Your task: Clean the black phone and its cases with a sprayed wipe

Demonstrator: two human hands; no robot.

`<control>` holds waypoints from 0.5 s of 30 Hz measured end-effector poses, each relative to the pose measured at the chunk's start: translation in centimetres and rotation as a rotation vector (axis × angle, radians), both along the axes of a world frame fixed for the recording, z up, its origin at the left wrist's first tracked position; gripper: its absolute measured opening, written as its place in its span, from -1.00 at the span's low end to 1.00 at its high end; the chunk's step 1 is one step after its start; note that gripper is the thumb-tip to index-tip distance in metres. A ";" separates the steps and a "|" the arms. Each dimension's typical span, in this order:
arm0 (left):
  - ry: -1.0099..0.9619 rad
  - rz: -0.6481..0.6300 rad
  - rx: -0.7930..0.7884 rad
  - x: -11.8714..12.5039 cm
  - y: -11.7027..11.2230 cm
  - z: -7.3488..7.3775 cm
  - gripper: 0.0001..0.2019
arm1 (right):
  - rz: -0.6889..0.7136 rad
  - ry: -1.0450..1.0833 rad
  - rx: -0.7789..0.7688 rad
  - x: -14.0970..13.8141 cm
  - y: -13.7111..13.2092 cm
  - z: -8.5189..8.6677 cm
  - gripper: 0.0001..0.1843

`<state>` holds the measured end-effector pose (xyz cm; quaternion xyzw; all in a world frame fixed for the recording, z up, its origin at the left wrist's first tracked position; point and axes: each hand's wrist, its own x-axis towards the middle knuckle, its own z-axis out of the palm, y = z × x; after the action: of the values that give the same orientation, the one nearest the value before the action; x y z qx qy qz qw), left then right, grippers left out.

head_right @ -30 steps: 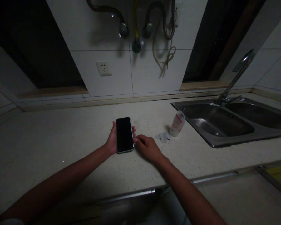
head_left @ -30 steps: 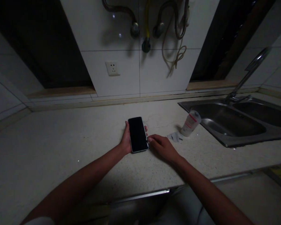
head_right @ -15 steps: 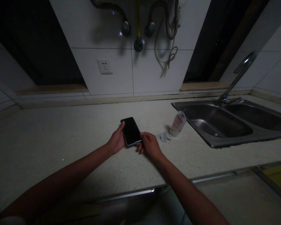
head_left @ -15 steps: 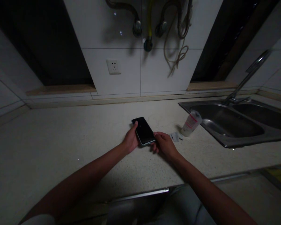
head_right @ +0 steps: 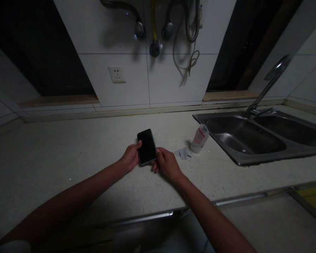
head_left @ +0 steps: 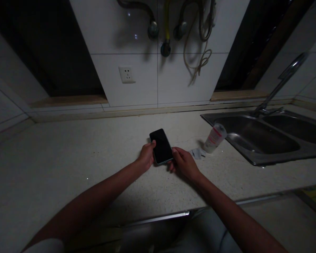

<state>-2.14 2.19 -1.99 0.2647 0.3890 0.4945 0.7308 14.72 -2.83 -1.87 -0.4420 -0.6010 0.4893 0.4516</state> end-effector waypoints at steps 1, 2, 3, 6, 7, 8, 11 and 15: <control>-0.025 -0.028 -0.009 -0.1 0.1 -0.1 -0.73 | 0.012 0.014 -0.002 0.0 0.0 0.0 -0.45; -0.044 -0.050 -0.019 -0.2 0.1 -0.2 -0.71 | 0.020 0.027 -0.002 0.0 0.0 0.0 -0.45; -0.055 -0.062 -0.027 -0.2 0.2 -0.3 -0.71 | 0.021 0.034 0.001 -0.1 0.0 0.0 -0.45; -0.051 -0.047 -0.035 -0.3 0.4 -0.5 -0.74 | 0.029 0.029 0.015 -0.1 -0.1 0.1 -0.45; -0.050 -0.040 -0.038 -0.3 0.4 -0.6 -0.74 | 0.036 0.022 0.017 -0.1 -0.1 0.1 -0.46; -0.050 -0.035 -0.044 -0.3 0.5 -0.6 -0.74 | 0.043 0.011 0.020 0.0 -0.1 0.1 -0.47; -0.033 -0.034 -0.084 -0.2 0.5 -0.5 -0.73 | 0.061 -0.031 0.032 0.0 -0.1 0.1 -0.48; 0.017 -0.016 -0.159 0.0 0.6 -0.2 -0.69 | 0.080 -0.083 0.075 -0.1 -0.2 0.2 -0.51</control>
<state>-2.16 2.75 -2.19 0.2132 0.4310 0.4539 0.7502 14.57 -3.00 -1.72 -0.4202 -0.6543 0.4656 0.4226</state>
